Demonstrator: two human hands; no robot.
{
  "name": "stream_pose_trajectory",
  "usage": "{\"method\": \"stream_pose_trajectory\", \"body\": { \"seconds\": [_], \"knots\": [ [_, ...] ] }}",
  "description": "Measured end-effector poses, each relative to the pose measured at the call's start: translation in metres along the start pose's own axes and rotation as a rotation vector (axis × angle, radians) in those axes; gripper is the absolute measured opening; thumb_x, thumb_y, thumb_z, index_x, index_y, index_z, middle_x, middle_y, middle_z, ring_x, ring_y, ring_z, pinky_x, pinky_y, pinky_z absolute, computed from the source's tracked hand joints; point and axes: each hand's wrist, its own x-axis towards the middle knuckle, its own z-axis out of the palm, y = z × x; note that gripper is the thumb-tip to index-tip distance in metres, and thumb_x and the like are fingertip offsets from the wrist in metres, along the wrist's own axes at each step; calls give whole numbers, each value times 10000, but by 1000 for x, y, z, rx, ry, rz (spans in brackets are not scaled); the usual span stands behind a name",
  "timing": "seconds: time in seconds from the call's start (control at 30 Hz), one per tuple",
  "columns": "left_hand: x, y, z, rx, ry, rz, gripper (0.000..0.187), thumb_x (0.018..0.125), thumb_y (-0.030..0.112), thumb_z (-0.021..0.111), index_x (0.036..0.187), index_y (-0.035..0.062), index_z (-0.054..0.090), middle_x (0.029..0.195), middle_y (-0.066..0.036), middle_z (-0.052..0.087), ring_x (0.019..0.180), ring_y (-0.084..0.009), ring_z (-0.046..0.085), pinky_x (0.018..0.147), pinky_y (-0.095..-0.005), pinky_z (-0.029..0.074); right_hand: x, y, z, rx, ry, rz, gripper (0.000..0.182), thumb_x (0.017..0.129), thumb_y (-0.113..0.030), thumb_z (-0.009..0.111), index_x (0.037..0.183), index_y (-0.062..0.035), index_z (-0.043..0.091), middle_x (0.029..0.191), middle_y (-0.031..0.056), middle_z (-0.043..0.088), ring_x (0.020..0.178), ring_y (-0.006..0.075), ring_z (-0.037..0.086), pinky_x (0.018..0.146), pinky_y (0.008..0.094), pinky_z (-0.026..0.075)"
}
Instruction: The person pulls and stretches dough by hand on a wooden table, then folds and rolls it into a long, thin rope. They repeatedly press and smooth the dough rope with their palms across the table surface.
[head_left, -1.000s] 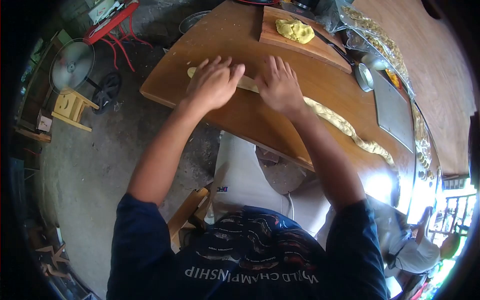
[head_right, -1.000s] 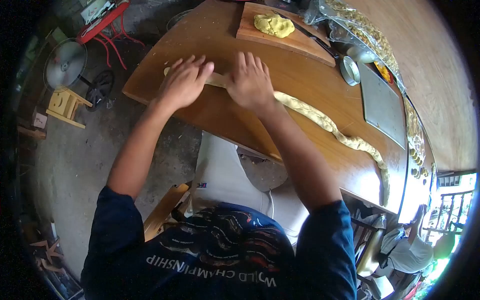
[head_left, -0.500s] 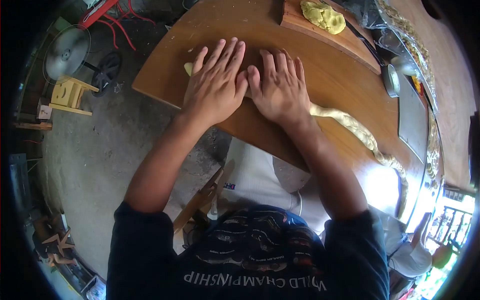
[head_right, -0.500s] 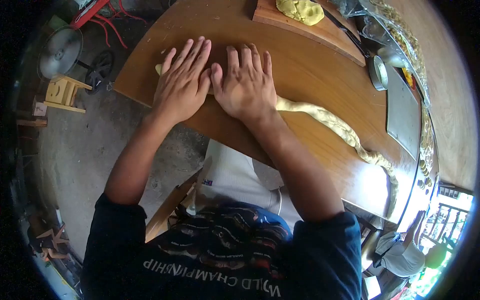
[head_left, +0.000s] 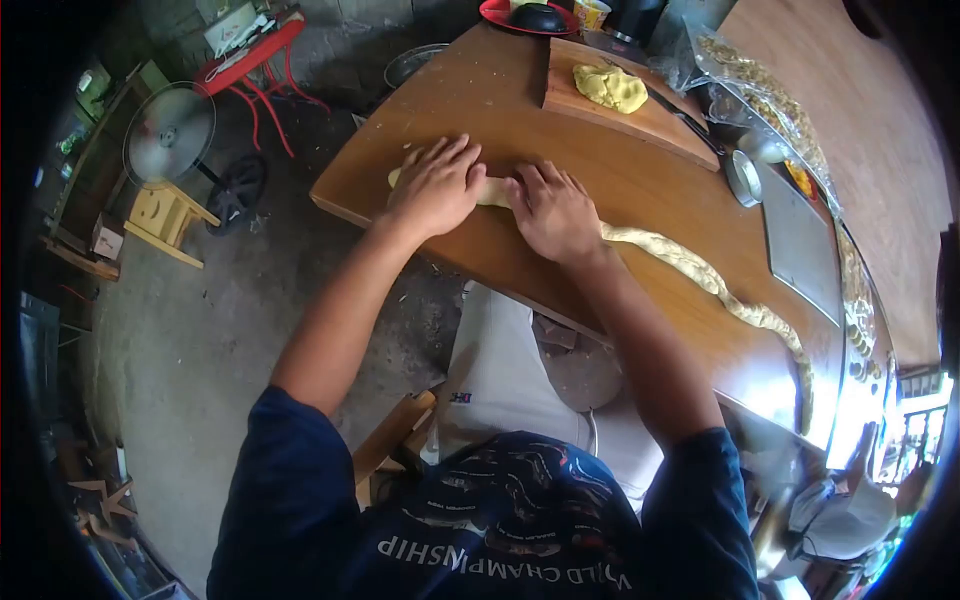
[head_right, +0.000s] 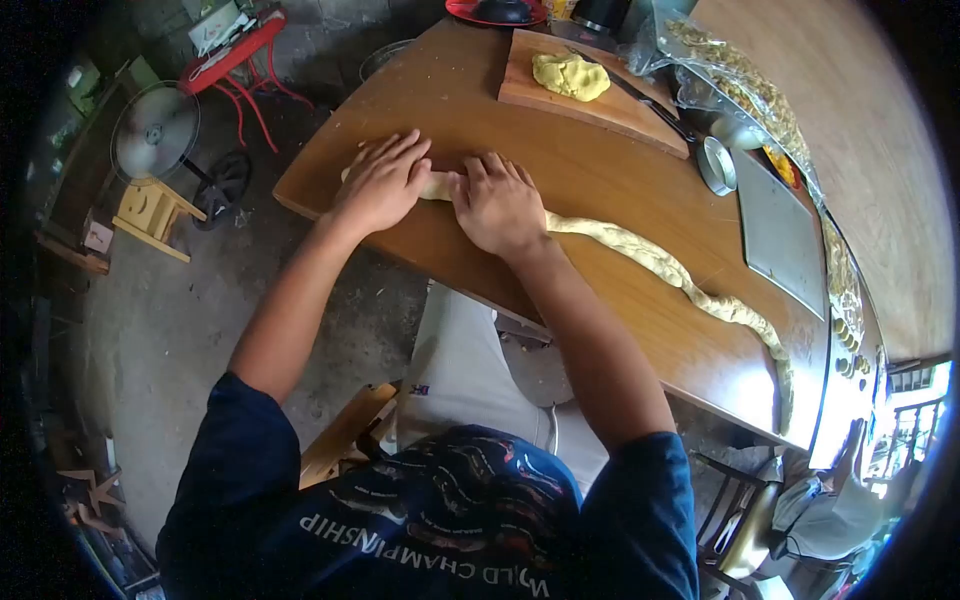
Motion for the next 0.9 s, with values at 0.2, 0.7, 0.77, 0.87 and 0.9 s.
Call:
{"method": "stream_pose_trajectory", "body": {
  "seconds": [0.2,0.7,0.77,0.87,0.9],
  "knots": [
    [40,34,-25,-275,-73,-61,599,1111,363,466,1611,40,533,1713,-205,480,1601,-378,428,1337,-533,304,21,17,-3,82,-231,95,389,1094,-326,537,1272,-25,706,1337,240,703,1245,432,676,1126,533,510],
    [-43,19,-10,-17,108,40,582,1125,374,513,1655,132,526,1772,-142,410,1641,-377,364,1365,-571,184,-5,-22,-1,-133,-317,206,769,1135,-524,427,1690,5,366,1790,241,303,1692,418,215,1373,588,158],
    [-32,9,0,-3,98,32,583,1119,380,527,1649,138,536,1773,-144,408,1639,-382,365,1367,-567,179,4,-14,9,-148,-308,214,807,1122,-538,443,1703,12,337,1789,246,302,1692,418,217,1373,585,159],
    [22,-26,23,21,141,-10,606,1110,449,537,1664,203,525,1818,-132,318,1673,-370,293,1373,-555,171,40,8,27,-117,-175,298,889,1069,-536,498,1704,51,292,1767,279,325,1684,406,246,1371,564,190],
    [39,-33,30,-16,87,-66,610,1125,477,498,1672,207,511,1838,-124,266,1687,-363,256,1376,-547,169,53,17,29,-125,-155,310,889,1069,-536,498,1704,51,292,1767,279,325,1684,406,246,1371,564,190]
  ]
}}
